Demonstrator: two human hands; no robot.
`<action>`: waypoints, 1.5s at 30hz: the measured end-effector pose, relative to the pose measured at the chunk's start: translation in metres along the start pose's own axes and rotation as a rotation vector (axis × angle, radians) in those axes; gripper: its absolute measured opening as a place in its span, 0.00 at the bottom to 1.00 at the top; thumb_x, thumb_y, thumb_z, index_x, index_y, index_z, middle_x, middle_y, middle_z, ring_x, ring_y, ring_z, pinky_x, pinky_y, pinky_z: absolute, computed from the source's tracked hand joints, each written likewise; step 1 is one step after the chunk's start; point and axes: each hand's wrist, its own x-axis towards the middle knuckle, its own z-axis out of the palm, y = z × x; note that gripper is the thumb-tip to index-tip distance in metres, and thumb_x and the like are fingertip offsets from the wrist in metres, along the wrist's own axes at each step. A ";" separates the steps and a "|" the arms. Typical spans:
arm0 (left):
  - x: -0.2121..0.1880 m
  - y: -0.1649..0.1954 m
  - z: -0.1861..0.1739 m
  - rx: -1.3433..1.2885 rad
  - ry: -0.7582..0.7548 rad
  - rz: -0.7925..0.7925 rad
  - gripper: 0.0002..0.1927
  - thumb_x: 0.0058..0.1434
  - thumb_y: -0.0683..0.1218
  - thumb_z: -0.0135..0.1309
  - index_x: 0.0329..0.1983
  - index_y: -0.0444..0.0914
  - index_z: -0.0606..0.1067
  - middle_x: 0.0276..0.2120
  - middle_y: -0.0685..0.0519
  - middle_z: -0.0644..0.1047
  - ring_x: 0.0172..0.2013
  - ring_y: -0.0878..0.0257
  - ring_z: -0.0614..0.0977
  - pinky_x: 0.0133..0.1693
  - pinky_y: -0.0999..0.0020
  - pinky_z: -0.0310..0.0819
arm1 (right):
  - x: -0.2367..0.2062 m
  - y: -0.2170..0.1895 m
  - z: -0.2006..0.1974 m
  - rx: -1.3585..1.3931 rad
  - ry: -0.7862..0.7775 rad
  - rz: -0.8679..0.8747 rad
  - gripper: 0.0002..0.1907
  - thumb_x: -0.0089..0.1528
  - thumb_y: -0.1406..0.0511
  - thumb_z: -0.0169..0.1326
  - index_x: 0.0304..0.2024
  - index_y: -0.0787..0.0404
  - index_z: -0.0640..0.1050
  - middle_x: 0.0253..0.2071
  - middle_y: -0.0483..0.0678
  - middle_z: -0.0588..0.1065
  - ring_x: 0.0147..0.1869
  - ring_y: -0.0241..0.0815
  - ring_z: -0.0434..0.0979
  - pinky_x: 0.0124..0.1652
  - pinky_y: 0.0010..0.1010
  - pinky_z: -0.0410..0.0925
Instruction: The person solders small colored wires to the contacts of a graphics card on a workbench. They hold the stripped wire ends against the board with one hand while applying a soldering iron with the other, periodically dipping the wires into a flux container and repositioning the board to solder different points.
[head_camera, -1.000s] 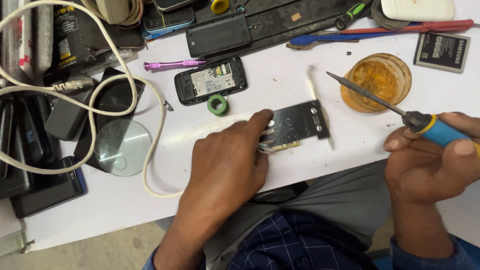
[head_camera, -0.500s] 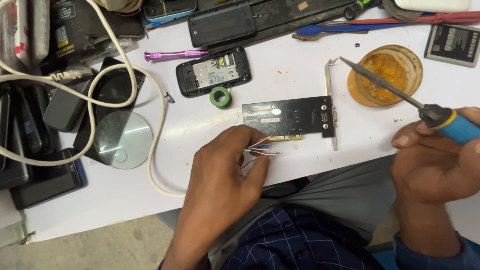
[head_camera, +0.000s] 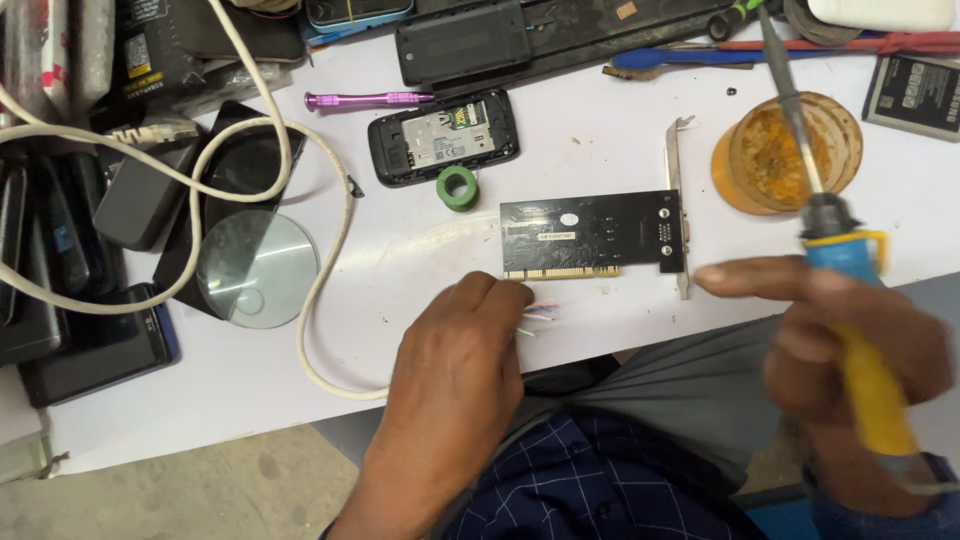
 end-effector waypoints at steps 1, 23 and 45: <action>-0.002 -0.003 -0.003 -0.048 0.003 0.002 0.13 0.50 0.32 0.53 0.40 0.33 0.77 0.34 0.44 0.77 0.38 0.44 0.80 0.39 0.51 0.72 | 0.012 -0.007 0.007 -0.021 -0.031 -0.056 0.21 0.71 0.56 0.48 0.60 0.62 0.66 0.50 0.61 0.78 0.46 0.48 0.85 0.39 0.34 0.79; -0.035 -0.063 -0.053 -0.417 0.200 -0.302 0.05 0.57 0.43 0.58 0.34 0.36 0.80 0.22 0.53 0.80 0.18 0.67 0.77 0.22 0.71 0.69 | 0.078 -0.132 0.131 -0.477 -0.159 -0.044 0.33 0.54 0.59 0.69 0.57 0.63 0.70 0.54 0.61 0.76 0.56 0.60 0.77 0.65 0.58 0.59; -0.019 -0.055 -0.029 -0.337 0.318 -0.241 0.06 0.60 0.43 0.57 0.36 0.36 0.81 0.20 0.50 0.78 0.15 0.64 0.74 0.22 0.66 0.66 | 0.027 -0.125 0.108 -0.519 -0.150 -0.003 0.33 0.61 0.58 0.66 0.62 0.61 0.67 0.60 0.59 0.77 0.55 0.55 0.80 0.73 0.58 0.58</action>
